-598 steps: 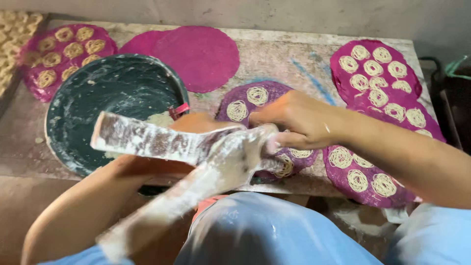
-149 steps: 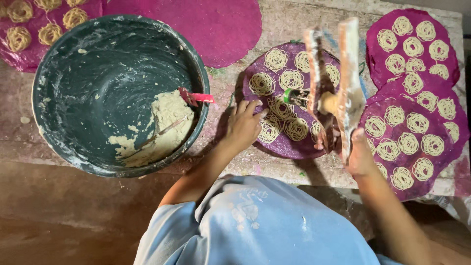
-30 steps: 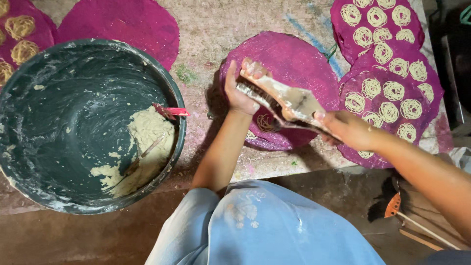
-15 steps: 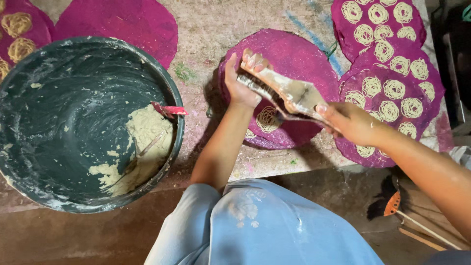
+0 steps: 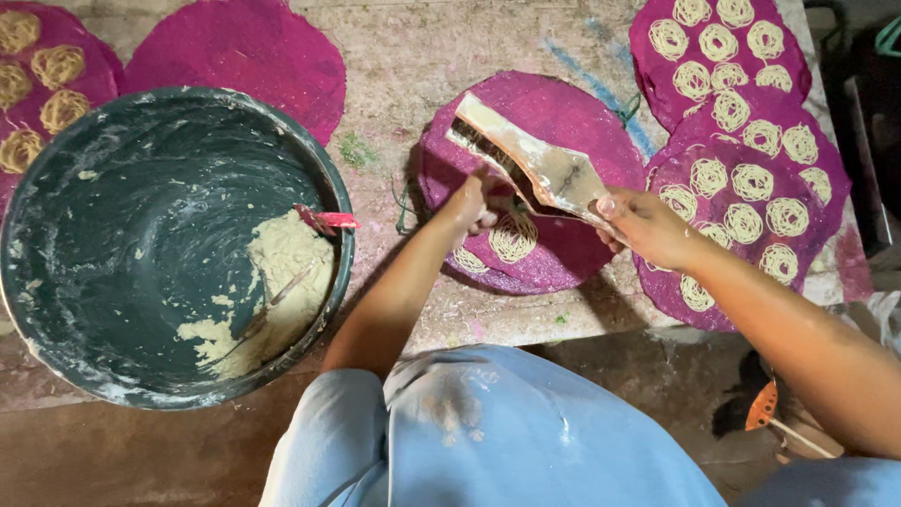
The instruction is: The person loads dough into a manual extruder and squeezes it to form spiral-shaped murukku snacks onto purple trays. They repeatedly refill the extruder from a green bucket and continue extruding until the tray is filled with multiple spirals.
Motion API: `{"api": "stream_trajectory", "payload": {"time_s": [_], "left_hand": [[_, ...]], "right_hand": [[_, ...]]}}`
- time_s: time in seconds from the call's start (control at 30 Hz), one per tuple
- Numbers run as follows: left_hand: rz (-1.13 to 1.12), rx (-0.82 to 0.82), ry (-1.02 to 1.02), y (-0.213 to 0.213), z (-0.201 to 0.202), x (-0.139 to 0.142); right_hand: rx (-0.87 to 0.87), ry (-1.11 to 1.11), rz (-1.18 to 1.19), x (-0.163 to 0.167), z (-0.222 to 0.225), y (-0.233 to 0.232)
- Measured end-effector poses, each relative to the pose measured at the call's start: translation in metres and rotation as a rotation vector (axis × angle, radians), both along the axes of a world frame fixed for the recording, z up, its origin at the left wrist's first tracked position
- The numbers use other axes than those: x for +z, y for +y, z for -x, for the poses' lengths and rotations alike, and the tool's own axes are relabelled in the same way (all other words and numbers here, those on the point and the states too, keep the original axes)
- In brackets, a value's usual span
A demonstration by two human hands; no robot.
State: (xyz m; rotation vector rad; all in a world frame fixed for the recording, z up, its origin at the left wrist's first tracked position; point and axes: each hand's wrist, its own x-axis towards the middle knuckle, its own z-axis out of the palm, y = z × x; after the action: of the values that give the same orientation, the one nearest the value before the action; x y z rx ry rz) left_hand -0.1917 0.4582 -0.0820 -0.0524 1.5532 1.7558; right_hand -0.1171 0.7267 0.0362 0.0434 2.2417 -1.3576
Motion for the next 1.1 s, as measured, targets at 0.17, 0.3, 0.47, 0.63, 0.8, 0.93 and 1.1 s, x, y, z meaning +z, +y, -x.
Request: {"api": "stream_trajectory", "payload": {"time_s": [0.17, 0.3, 0.47, 0.63, 0.8, 0.93, 1.1], "left_hand": [[0.334, 0.049, 0.800, -0.026, -0.046, -0.005], [0.186, 0.164, 0.720, -0.046, -0.044, 0.017], [-1.130, 0.586, -0.057, -0.034, 0.018, 0.043], [-1.429, 0.637, 0.064, -0.041, 0.050, 0.044], [-1.421, 0.701, 0.081, -0.049, 0.056, 0.023], [-1.377, 0.818, 0.011, -0.031, 0.060, 0.019], [-1.377, 0.775, 0.097, -0.041, 0.079, 0.029]], "right_hand": [[0.007, 0.077, -0.014, -0.005, 0.000, 0.006], [0.073, 0.048, -0.071, -0.006, 0.005, 0.011], [0.167, -0.349, -0.113, -0.003, 0.033, -0.013], [0.242, -0.074, -0.279, 0.003, 0.060, -0.050], [0.200, -0.087, -0.257, 0.000, 0.060, -0.069], [0.237, -0.068, -0.400, 0.014, 0.070, -0.057], [0.253, 0.109, -0.401, 0.012, 0.076, -0.066]]}}
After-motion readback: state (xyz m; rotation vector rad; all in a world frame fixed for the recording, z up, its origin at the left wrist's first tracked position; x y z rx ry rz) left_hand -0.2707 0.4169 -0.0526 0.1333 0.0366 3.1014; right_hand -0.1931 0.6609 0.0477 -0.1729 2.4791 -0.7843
